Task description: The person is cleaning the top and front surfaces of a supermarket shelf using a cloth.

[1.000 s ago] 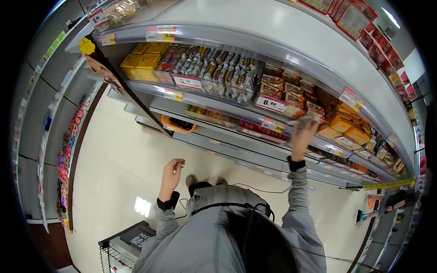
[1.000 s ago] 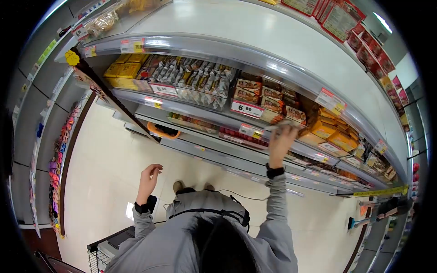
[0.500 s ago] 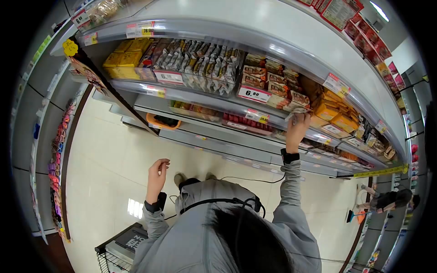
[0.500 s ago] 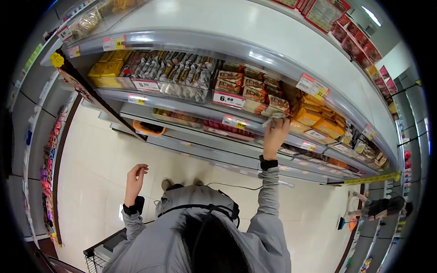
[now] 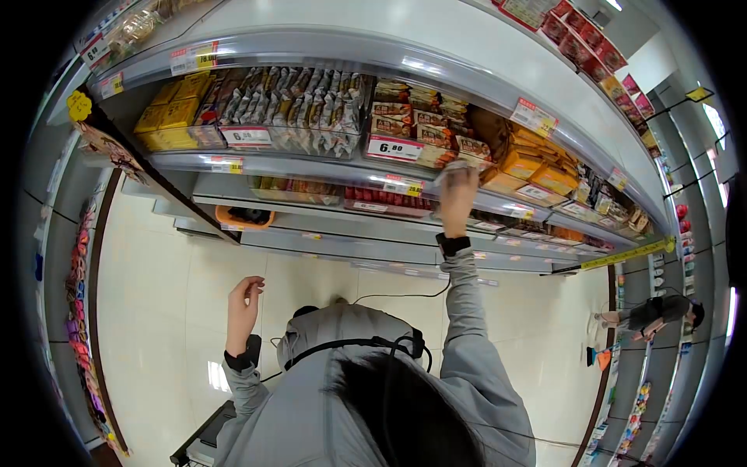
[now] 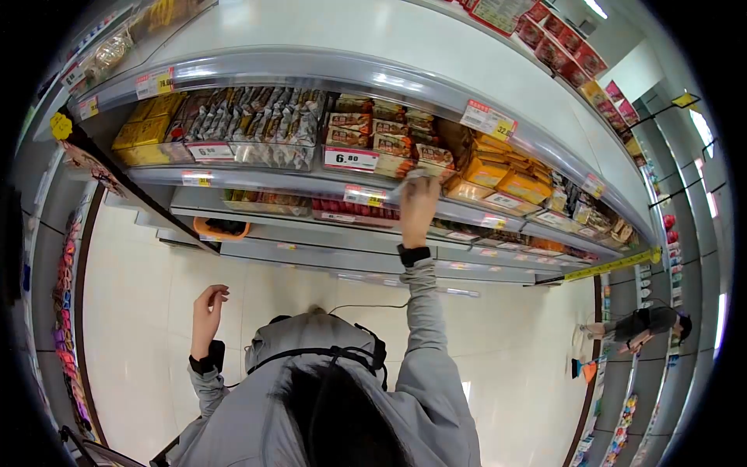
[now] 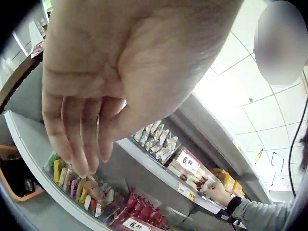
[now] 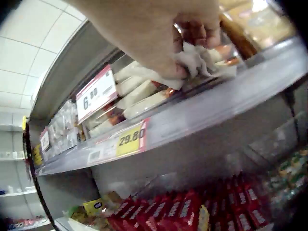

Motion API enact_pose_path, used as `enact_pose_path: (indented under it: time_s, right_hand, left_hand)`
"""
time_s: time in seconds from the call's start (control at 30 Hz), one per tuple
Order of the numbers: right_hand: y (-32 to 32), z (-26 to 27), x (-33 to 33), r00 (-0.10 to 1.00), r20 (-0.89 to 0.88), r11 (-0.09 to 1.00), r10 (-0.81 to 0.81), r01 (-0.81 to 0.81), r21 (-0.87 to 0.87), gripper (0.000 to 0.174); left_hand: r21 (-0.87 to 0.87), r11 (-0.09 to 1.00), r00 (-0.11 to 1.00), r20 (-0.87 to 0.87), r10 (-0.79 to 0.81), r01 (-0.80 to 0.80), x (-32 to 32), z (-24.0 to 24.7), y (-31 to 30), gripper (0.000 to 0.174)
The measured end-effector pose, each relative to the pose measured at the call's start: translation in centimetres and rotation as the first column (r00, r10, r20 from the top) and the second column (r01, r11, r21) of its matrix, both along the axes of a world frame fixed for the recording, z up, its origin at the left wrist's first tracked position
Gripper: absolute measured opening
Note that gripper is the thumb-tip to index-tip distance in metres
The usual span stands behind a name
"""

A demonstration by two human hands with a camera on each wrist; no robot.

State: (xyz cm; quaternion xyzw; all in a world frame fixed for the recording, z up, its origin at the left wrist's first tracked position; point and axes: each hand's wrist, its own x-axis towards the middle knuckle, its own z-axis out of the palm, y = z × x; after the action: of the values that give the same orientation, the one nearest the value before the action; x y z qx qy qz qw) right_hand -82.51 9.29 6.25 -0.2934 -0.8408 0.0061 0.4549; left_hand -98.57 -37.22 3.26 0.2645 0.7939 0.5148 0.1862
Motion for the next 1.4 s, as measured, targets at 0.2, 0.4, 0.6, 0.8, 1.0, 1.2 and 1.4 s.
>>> enact_pose_path:
  time_s: [0.2,0.4,0.6,0.8,1.0,1.2,1.4]
  right_hand:
    - [-0.7,0.5,-1.1,0.989,-0.131,0.995,-0.074,0.064,-0.078,0.012]
    - [-3.1,-0.7,-3.6,0.990,-0.131,0.987,-0.049,0.028,-0.159,0.011]
    - [-8.9,2.1,-6.3,0.959,-0.256,0.947,-0.123,0.036,-0.320,0.016]
    - [-15.7,2.6,-18.2,0.984,-0.013,0.979,0.179,-0.179,-0.096,0.017]
    - [-19.2,2.6,-22.6,0.936,0.020,0.936,0.352,-0.352,0.019,0.015]
    - [-18.7,2.8,-23.5,0.933,0.145,0.941,0.329,-0.337,0.038,0.015]
    - [-14.4,3.3,-16.1,0.962,0.141,0.959,0.233,-0.251,0.129,0.017]
  left_hand:
    - [0.011,0.997,0.996,-0.037,0.078,-0.078,-2.9,-0.6,-5.5,0.018]
    - [-0.039,0.984,0.982,-0.085,0.169,-0.173,-4.9,-1.3,-9.8,0.018]
    - [-0.139,0.946,0.938,-0.236,0.254,-0.291,-7.0,-2.3,-13.7,0.016]
    - [-0.155,0.942,0.925,-0.290,0.244,-0.297,-8.2,-3.6,-16.2,0.015]
    - [-0.133,0.958,0.945,-0.246,0.216,-0.253,-6.9,-4.6,-17.2,0.012]
    - [-0.207,0.960,0.977,-0.142,0.161,-0.188,-6.5,-5.1,-17.9,0.013]
    - [-0.210,0.963,0.977,-0.166,0.133,-0.167,-6.4,-5.9,-19.1,0.013]
